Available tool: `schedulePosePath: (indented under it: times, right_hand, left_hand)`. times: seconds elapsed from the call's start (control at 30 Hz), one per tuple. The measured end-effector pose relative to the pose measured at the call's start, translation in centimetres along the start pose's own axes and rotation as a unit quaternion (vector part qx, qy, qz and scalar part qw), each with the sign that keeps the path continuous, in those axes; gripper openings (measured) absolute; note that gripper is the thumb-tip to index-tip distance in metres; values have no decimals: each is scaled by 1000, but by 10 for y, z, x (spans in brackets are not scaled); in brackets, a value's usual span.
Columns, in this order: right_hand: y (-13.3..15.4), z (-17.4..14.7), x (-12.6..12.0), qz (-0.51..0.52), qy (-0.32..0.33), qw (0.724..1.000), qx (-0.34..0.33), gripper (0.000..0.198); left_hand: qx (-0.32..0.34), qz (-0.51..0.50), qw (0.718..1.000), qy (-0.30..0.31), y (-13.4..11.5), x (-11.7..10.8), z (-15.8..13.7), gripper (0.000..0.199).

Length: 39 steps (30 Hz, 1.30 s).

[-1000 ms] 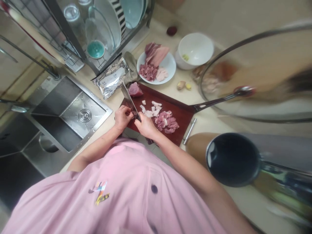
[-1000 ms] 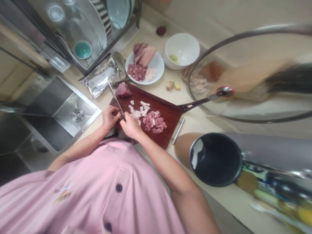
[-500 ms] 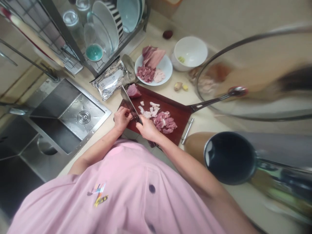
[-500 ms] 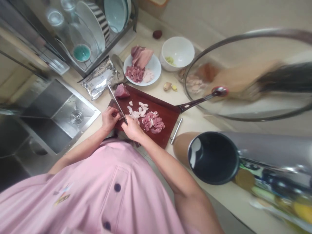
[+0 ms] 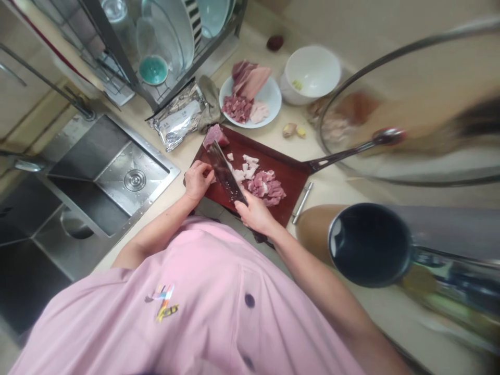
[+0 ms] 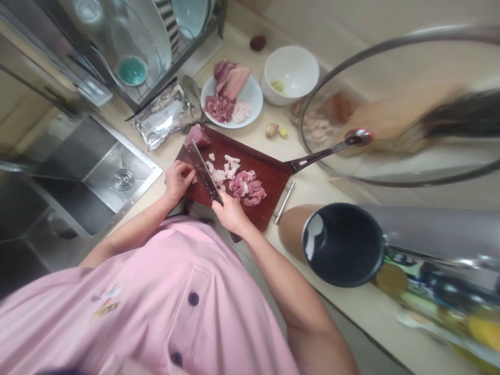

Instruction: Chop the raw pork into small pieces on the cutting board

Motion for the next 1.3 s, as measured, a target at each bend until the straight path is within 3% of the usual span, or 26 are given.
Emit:
schedulePosePath:
  times: [0.17,0.3,0.4,0.5,0.63,0.83,1.1,1.3]
  right_hand:
    - [9,-15,-8,-20,-46,999,-6,38]
    - [18,-20,-2,-46,-31,998,-7,39]
    - [18,-20,2,-65,-31,997,7,42]
    - [16,-21,1,-84,-39,996,10,44]
    - [14,-24,-5,-122,-25,992,16,44]
    - [8,-27,-11,-167,10,986,12,46]
    - [4,-32,-16,-160,46,986,11,39]
    - [14,-4,-2,-128,47,991,12,37]
  left_hand:
    - [22,-25,999,-30,-3,-28,-3,13]
    - [126,13,988,85,1,-26,-9,13]
    - [162,47,981,96,4,-11,-9,15]
    - [174,53,980,82,3,-4,-5,17]
    - [162,36,984,68,5,-16,-3,19]
    - [199,58,970,126,17,-16,-2,20]
    - [222,62,961,153,19,-9,4,20]
    - [227,77,959,154,18,-10,4,19]
Point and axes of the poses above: each hand's wrist, its own z-axis towards the middle knuckle, its own x-axis out of the palm, y = z × x, the point moved 2 cm from there along z, towards the middle knuckle, and after that the axes turned 3 degrees about x, right-handed, at the moved point
